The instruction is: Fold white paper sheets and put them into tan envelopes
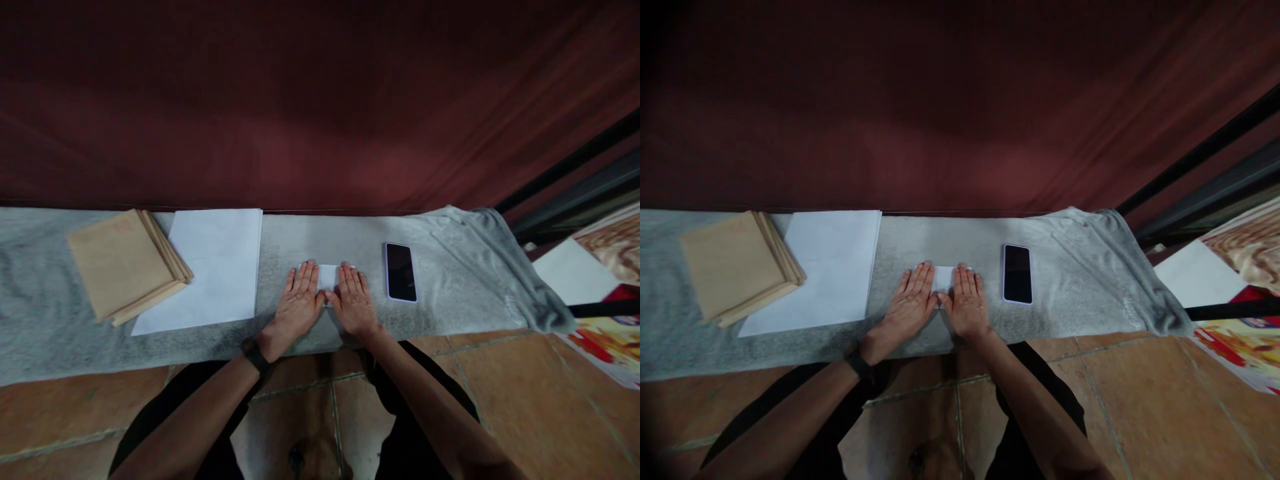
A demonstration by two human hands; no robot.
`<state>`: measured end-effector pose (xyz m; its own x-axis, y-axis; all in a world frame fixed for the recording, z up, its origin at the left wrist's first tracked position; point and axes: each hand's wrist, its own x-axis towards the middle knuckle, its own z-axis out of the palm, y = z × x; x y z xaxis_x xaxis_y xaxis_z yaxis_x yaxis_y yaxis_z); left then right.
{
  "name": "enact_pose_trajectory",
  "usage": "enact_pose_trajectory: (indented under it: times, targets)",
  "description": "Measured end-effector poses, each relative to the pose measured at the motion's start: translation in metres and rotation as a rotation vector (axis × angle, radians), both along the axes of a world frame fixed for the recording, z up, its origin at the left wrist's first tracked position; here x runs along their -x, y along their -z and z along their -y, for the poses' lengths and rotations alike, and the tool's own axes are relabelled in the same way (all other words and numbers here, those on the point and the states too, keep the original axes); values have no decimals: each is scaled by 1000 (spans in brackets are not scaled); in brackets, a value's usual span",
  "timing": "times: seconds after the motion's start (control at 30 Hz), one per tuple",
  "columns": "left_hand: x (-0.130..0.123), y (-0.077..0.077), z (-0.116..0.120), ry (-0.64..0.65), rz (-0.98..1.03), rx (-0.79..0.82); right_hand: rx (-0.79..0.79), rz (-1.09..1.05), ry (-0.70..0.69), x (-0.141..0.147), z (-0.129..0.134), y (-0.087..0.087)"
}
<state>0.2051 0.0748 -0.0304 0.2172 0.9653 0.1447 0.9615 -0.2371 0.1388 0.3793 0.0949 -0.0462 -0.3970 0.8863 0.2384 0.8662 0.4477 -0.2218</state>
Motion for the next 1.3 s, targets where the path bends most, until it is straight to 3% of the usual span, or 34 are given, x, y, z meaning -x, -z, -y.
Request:
enact_pose_trajectory:
  times: [0.73, 0.93, 1.0, 1.13, 1.3]
  targets:
    - [17, 1, 12, -99, 41, -58, -86, -37, 12, -31, 8, 6]
    - [18, -2, 18, -132, 47, -73, -67, -48, 44, -30, 13, -3]
    - [13, -2, 24, -103, 46, -92, -38, -52, 9, -25, 17, -10]
    - [-1, -1, 41, 75, 21, -61, 64, -38, -151, -11, 33, -21]
    - [-8, 2, 55, 137, -44, -16, 49, 3, -216, -5, 53, -19]
